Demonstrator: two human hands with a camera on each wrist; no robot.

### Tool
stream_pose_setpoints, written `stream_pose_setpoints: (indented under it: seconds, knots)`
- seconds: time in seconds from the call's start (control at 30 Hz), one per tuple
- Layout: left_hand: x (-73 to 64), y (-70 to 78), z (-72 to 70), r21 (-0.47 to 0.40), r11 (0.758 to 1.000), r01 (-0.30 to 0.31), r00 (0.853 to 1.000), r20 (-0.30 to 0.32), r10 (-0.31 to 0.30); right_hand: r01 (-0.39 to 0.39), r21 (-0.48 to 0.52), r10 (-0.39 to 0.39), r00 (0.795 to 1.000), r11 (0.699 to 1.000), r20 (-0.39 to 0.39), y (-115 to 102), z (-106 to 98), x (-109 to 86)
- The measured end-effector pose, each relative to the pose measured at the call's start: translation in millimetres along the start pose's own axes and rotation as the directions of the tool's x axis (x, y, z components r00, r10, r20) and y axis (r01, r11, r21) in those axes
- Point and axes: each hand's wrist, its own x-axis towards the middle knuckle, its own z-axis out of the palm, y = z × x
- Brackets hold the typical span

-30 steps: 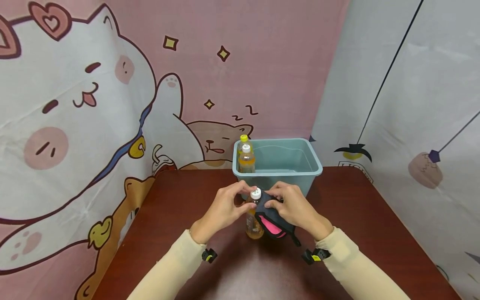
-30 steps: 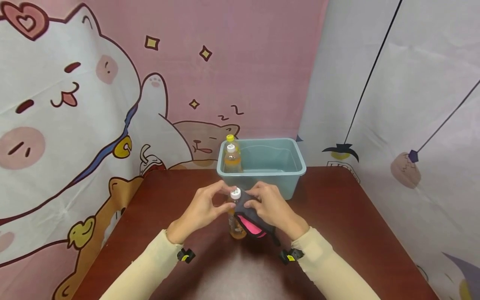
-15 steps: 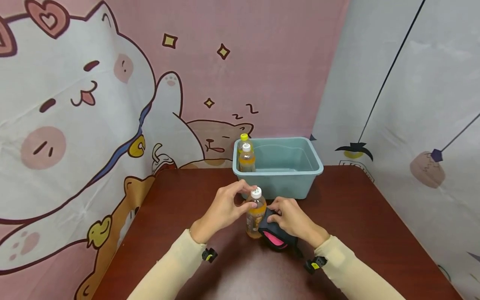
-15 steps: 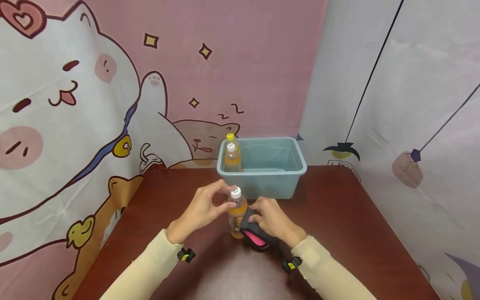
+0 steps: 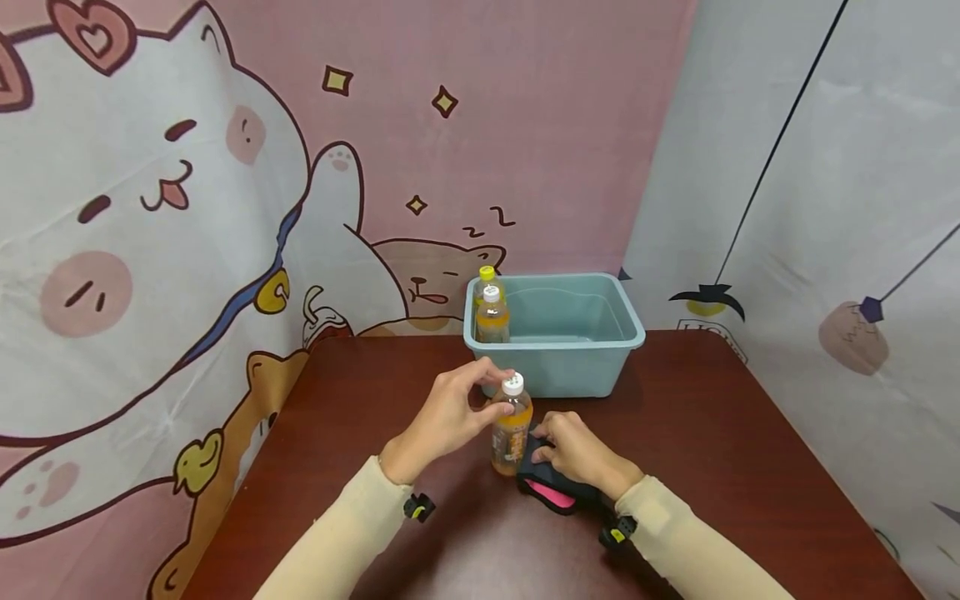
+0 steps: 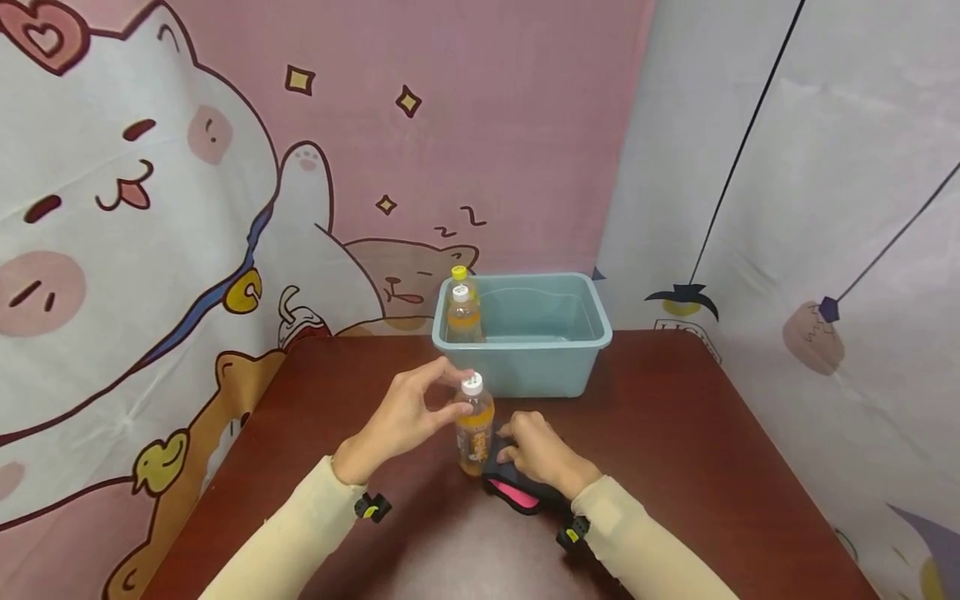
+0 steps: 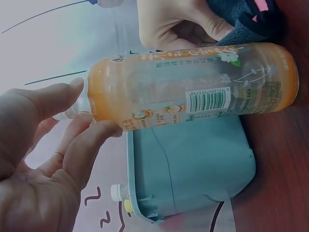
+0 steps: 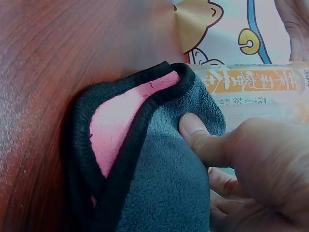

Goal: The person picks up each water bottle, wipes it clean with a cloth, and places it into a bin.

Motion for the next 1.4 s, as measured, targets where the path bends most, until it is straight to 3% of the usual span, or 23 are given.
stream_pose_setpoints:
  seconds: [0.33,0.67,0.87,1.1,1.4]
  knots:
    - [-1.4,0.8,-3.4,0.008,0.999,0.036,0.999,0.01,-0.036,-0.007,0.033,0.008,1.0,0.999,-0.009,1,-2,0.2]
    - [-3.4,-1.7,-2.9,-0.002,1.0,0.014,1.0,-0.004,-0.014,-0.003,0.061,0.005,0.999,0.998,-0.046,-6,-6,-4.3]
    - [-3.4,-2.7,-2.8,-0.009,1.0,0.009,1.0,-0.007,-0.009,-0.008,0.061,0.014,0.996,0.998,-0.087,-18,-28,-2.5]
    - [-3.4,-2.7,-2.9,-0.042,0.998,0.045,0.999,0.018,-0.044,0.017,0.075,-0.006,0.99,0.997,-0.144,-35,-59,3.6]
    - [-3.2,-2.0,-4.4,-0.014,1.0,0.013,1.0,-0.001,-0.013,0.061,0.133,-0.03,0.974,0.989,-0.227,-57,-80,14.1]
